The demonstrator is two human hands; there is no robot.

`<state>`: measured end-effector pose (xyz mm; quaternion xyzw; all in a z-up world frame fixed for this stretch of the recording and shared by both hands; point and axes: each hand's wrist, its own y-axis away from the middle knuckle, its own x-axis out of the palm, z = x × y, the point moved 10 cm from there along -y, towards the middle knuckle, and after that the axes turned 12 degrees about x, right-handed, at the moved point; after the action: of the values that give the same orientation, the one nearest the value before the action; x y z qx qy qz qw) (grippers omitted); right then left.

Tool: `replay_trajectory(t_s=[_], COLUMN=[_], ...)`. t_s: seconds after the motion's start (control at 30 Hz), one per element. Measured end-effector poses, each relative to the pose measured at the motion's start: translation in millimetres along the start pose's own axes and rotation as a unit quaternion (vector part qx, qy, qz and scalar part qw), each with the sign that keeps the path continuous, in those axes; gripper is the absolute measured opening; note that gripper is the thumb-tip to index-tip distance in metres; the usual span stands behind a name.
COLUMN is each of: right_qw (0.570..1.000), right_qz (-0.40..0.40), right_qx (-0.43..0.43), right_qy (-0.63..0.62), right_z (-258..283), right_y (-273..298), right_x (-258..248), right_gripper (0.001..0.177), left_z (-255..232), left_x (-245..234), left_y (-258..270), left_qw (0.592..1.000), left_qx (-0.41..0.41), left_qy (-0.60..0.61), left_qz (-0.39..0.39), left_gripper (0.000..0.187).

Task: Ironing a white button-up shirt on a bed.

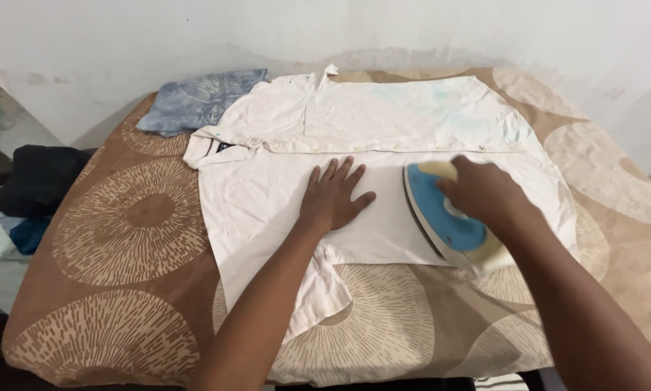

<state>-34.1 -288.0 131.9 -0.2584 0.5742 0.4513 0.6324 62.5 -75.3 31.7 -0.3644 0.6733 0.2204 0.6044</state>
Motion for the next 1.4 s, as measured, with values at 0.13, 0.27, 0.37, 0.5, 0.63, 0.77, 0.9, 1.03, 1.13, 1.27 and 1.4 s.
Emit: replay_trajectory(t_s=[0.13, 0.27, 0.37, 0.5, 0.63, 0.77, 0.9, 1.03, 1.13, 1.27, 1.4], right_qw=[1.000, 1.000, 1.000, 0.998, 0.999, 0.999, 0.999, 0.999, 0.997, 0.997, 0.998], right_qz=[-0.020, -0.017, 0.007, 0.028, 0.000, -0.037, -0.034, 0.021, 0.024, -0.010, -0.048], right_qx=[-0.010, -0.009, -0.001, 0.050, 0.046, 0.036, 0.028, 0.043, 0.069, 0.076, 0.051], right_qy=[-0.011, 0.005, 0.000, 0.014, 0.002, -0.009, 0.000, -0.004, -0.003, -0.001, -0.003], right_z=[26.5, 25.4, 4.6, -24.6, -18.5, -1.8, -0.6, -32.4, -57.9, -52.1, -32.4], right_y=[-37.9, -40.0, -11.5, 15.2, -4.5, -43.4, -56.1, -15.8, -9.2, -21.5, -57.7], right_x=[-3.6, -5.9, -8.0, -6.6, -8.5, -7.7, -9.7, -13.3, -12.5, -18.6, -19.9], right_gripper=[0.050, 0.050, 0.050, 0.048, 0.049, 0.048, 0.051, 0.050, 0.049, 0.049, 0.049], left_z=[0.5, 1.8, 2.6, 3.6, 0.5, 0.8, 0.7, 1.7, 1.1, 0.8, 1.9], left_x=[-6.2, -6.8, -4.9, 1.1, -2.6, -5.8, -8.6, -8.8, -7.3, -8.5, -9.5], left_y=[4.5, 3.8, 3.3, -1.6, -1.8, 4.1, 5.1, 5.1, 2.1, 0.4, 0.9], left_qw=[1.000, 1.000, 1.000, 1.000, 1.000, 1.000, 0.999, 0.998, 0.998, 0.998, 0.998], left_qx=[0.003, 0.003, 0.003, 0.002, 0.001, 0.005, 0.013, 0.020, 0.023, 0.024, 0.022], left_qy=[0.009, 0.022, 0.020, 0.005, -0.011, 0.001, 0.015, 0.009, 0.005, -0.002, 0.014], left_qz=[-0.014, -0.017, -0.011, -0.005, -0.008, -0.023, -0.045, -0.052, -0.053, -0.056, -0.051], left_gripper=[0.076, 0.074, 0.074, 0.076, 0.077, 0.073, 0.070, 0.068, 0.068, 0.068, 0.067])
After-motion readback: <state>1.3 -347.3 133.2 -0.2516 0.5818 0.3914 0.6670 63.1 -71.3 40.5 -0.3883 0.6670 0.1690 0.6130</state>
